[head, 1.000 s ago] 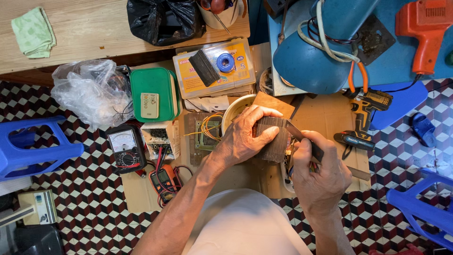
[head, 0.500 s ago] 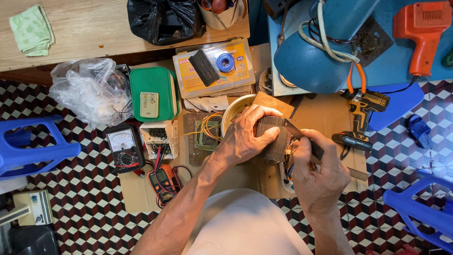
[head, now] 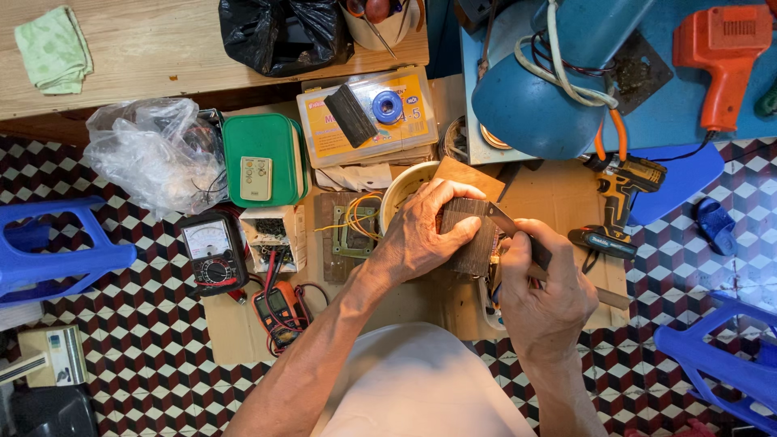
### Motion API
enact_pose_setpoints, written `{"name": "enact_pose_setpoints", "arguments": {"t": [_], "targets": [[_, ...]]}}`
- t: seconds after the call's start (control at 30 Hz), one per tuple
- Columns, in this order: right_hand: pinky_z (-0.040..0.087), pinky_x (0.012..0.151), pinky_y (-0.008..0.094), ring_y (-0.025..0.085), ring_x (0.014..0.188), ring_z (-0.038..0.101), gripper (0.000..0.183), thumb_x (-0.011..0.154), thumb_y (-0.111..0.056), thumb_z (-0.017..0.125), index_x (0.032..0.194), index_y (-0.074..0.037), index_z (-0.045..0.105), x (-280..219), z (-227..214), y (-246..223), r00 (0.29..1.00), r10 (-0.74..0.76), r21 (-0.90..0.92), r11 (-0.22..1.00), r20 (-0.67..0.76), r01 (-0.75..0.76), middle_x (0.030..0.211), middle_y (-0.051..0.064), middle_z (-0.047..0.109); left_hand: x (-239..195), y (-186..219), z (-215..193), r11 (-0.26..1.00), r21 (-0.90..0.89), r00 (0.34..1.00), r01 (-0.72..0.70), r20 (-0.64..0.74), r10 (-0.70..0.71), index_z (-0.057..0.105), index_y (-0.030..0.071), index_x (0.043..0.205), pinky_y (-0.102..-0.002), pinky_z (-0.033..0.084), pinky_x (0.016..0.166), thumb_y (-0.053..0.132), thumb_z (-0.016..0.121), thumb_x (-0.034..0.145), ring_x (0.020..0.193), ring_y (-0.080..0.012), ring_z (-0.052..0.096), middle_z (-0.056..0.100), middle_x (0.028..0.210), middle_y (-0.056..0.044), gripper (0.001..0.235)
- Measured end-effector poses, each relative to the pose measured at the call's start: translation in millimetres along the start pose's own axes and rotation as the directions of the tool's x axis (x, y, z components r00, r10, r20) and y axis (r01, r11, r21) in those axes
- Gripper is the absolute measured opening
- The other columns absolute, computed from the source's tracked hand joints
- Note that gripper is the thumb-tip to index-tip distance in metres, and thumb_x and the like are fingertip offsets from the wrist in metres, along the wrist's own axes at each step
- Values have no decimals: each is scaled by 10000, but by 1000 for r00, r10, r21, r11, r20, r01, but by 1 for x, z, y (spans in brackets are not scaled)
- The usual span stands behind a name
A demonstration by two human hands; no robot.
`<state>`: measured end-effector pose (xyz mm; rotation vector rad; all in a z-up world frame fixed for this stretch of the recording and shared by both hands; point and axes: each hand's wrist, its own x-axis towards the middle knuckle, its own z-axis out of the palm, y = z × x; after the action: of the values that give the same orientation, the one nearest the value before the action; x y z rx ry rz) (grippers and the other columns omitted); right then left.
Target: The person uses a small flat tool to scrape and adjust a dark rectangular component attached to a circuit board. They repeatedly scrape the component's surface, rotate the board, and inspect the area under a desk lamp.
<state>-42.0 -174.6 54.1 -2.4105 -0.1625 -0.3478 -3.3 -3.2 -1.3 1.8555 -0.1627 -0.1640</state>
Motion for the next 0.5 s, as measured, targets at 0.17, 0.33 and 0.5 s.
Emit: {"name": "enact_pose_setpoints", "arguments": {"t": [0.17,0.33,0.5], "targets": [[540,586,260,117,676,688,120,1028,-6,654,1146,-8,634,0,1,1,1000,18,14,1000,13,-18,829,73,709,0,0,0,1000,-1,1000,1,3,-1,647,89,1209,-399,489,1052,236,679,915,1169,-282,633,664,1164,-97,331],[542,557,248,110,672,687,117,1030,-13,663,1144,-7,636,-1,1,4,1000,12,4,1000,2,-12,836,73,698,0,-2,0,1000,13,1000,-13,-5,13,644,93,1215,-400,487,1057,238,680,918,1176,-284,632,664,1173,-99,332],[535,553,259,114,657,682,119,1032,-16,662,1149,-11,641,-2,1,6,1000,25,-12,1000,0,-25,803,65,695,0,-3,1,1000,14,1000,-8,-2,8,649,97,1214,-401,485,1059,237,681,917,1175,-288,632,664,1165,-99,329]]}}
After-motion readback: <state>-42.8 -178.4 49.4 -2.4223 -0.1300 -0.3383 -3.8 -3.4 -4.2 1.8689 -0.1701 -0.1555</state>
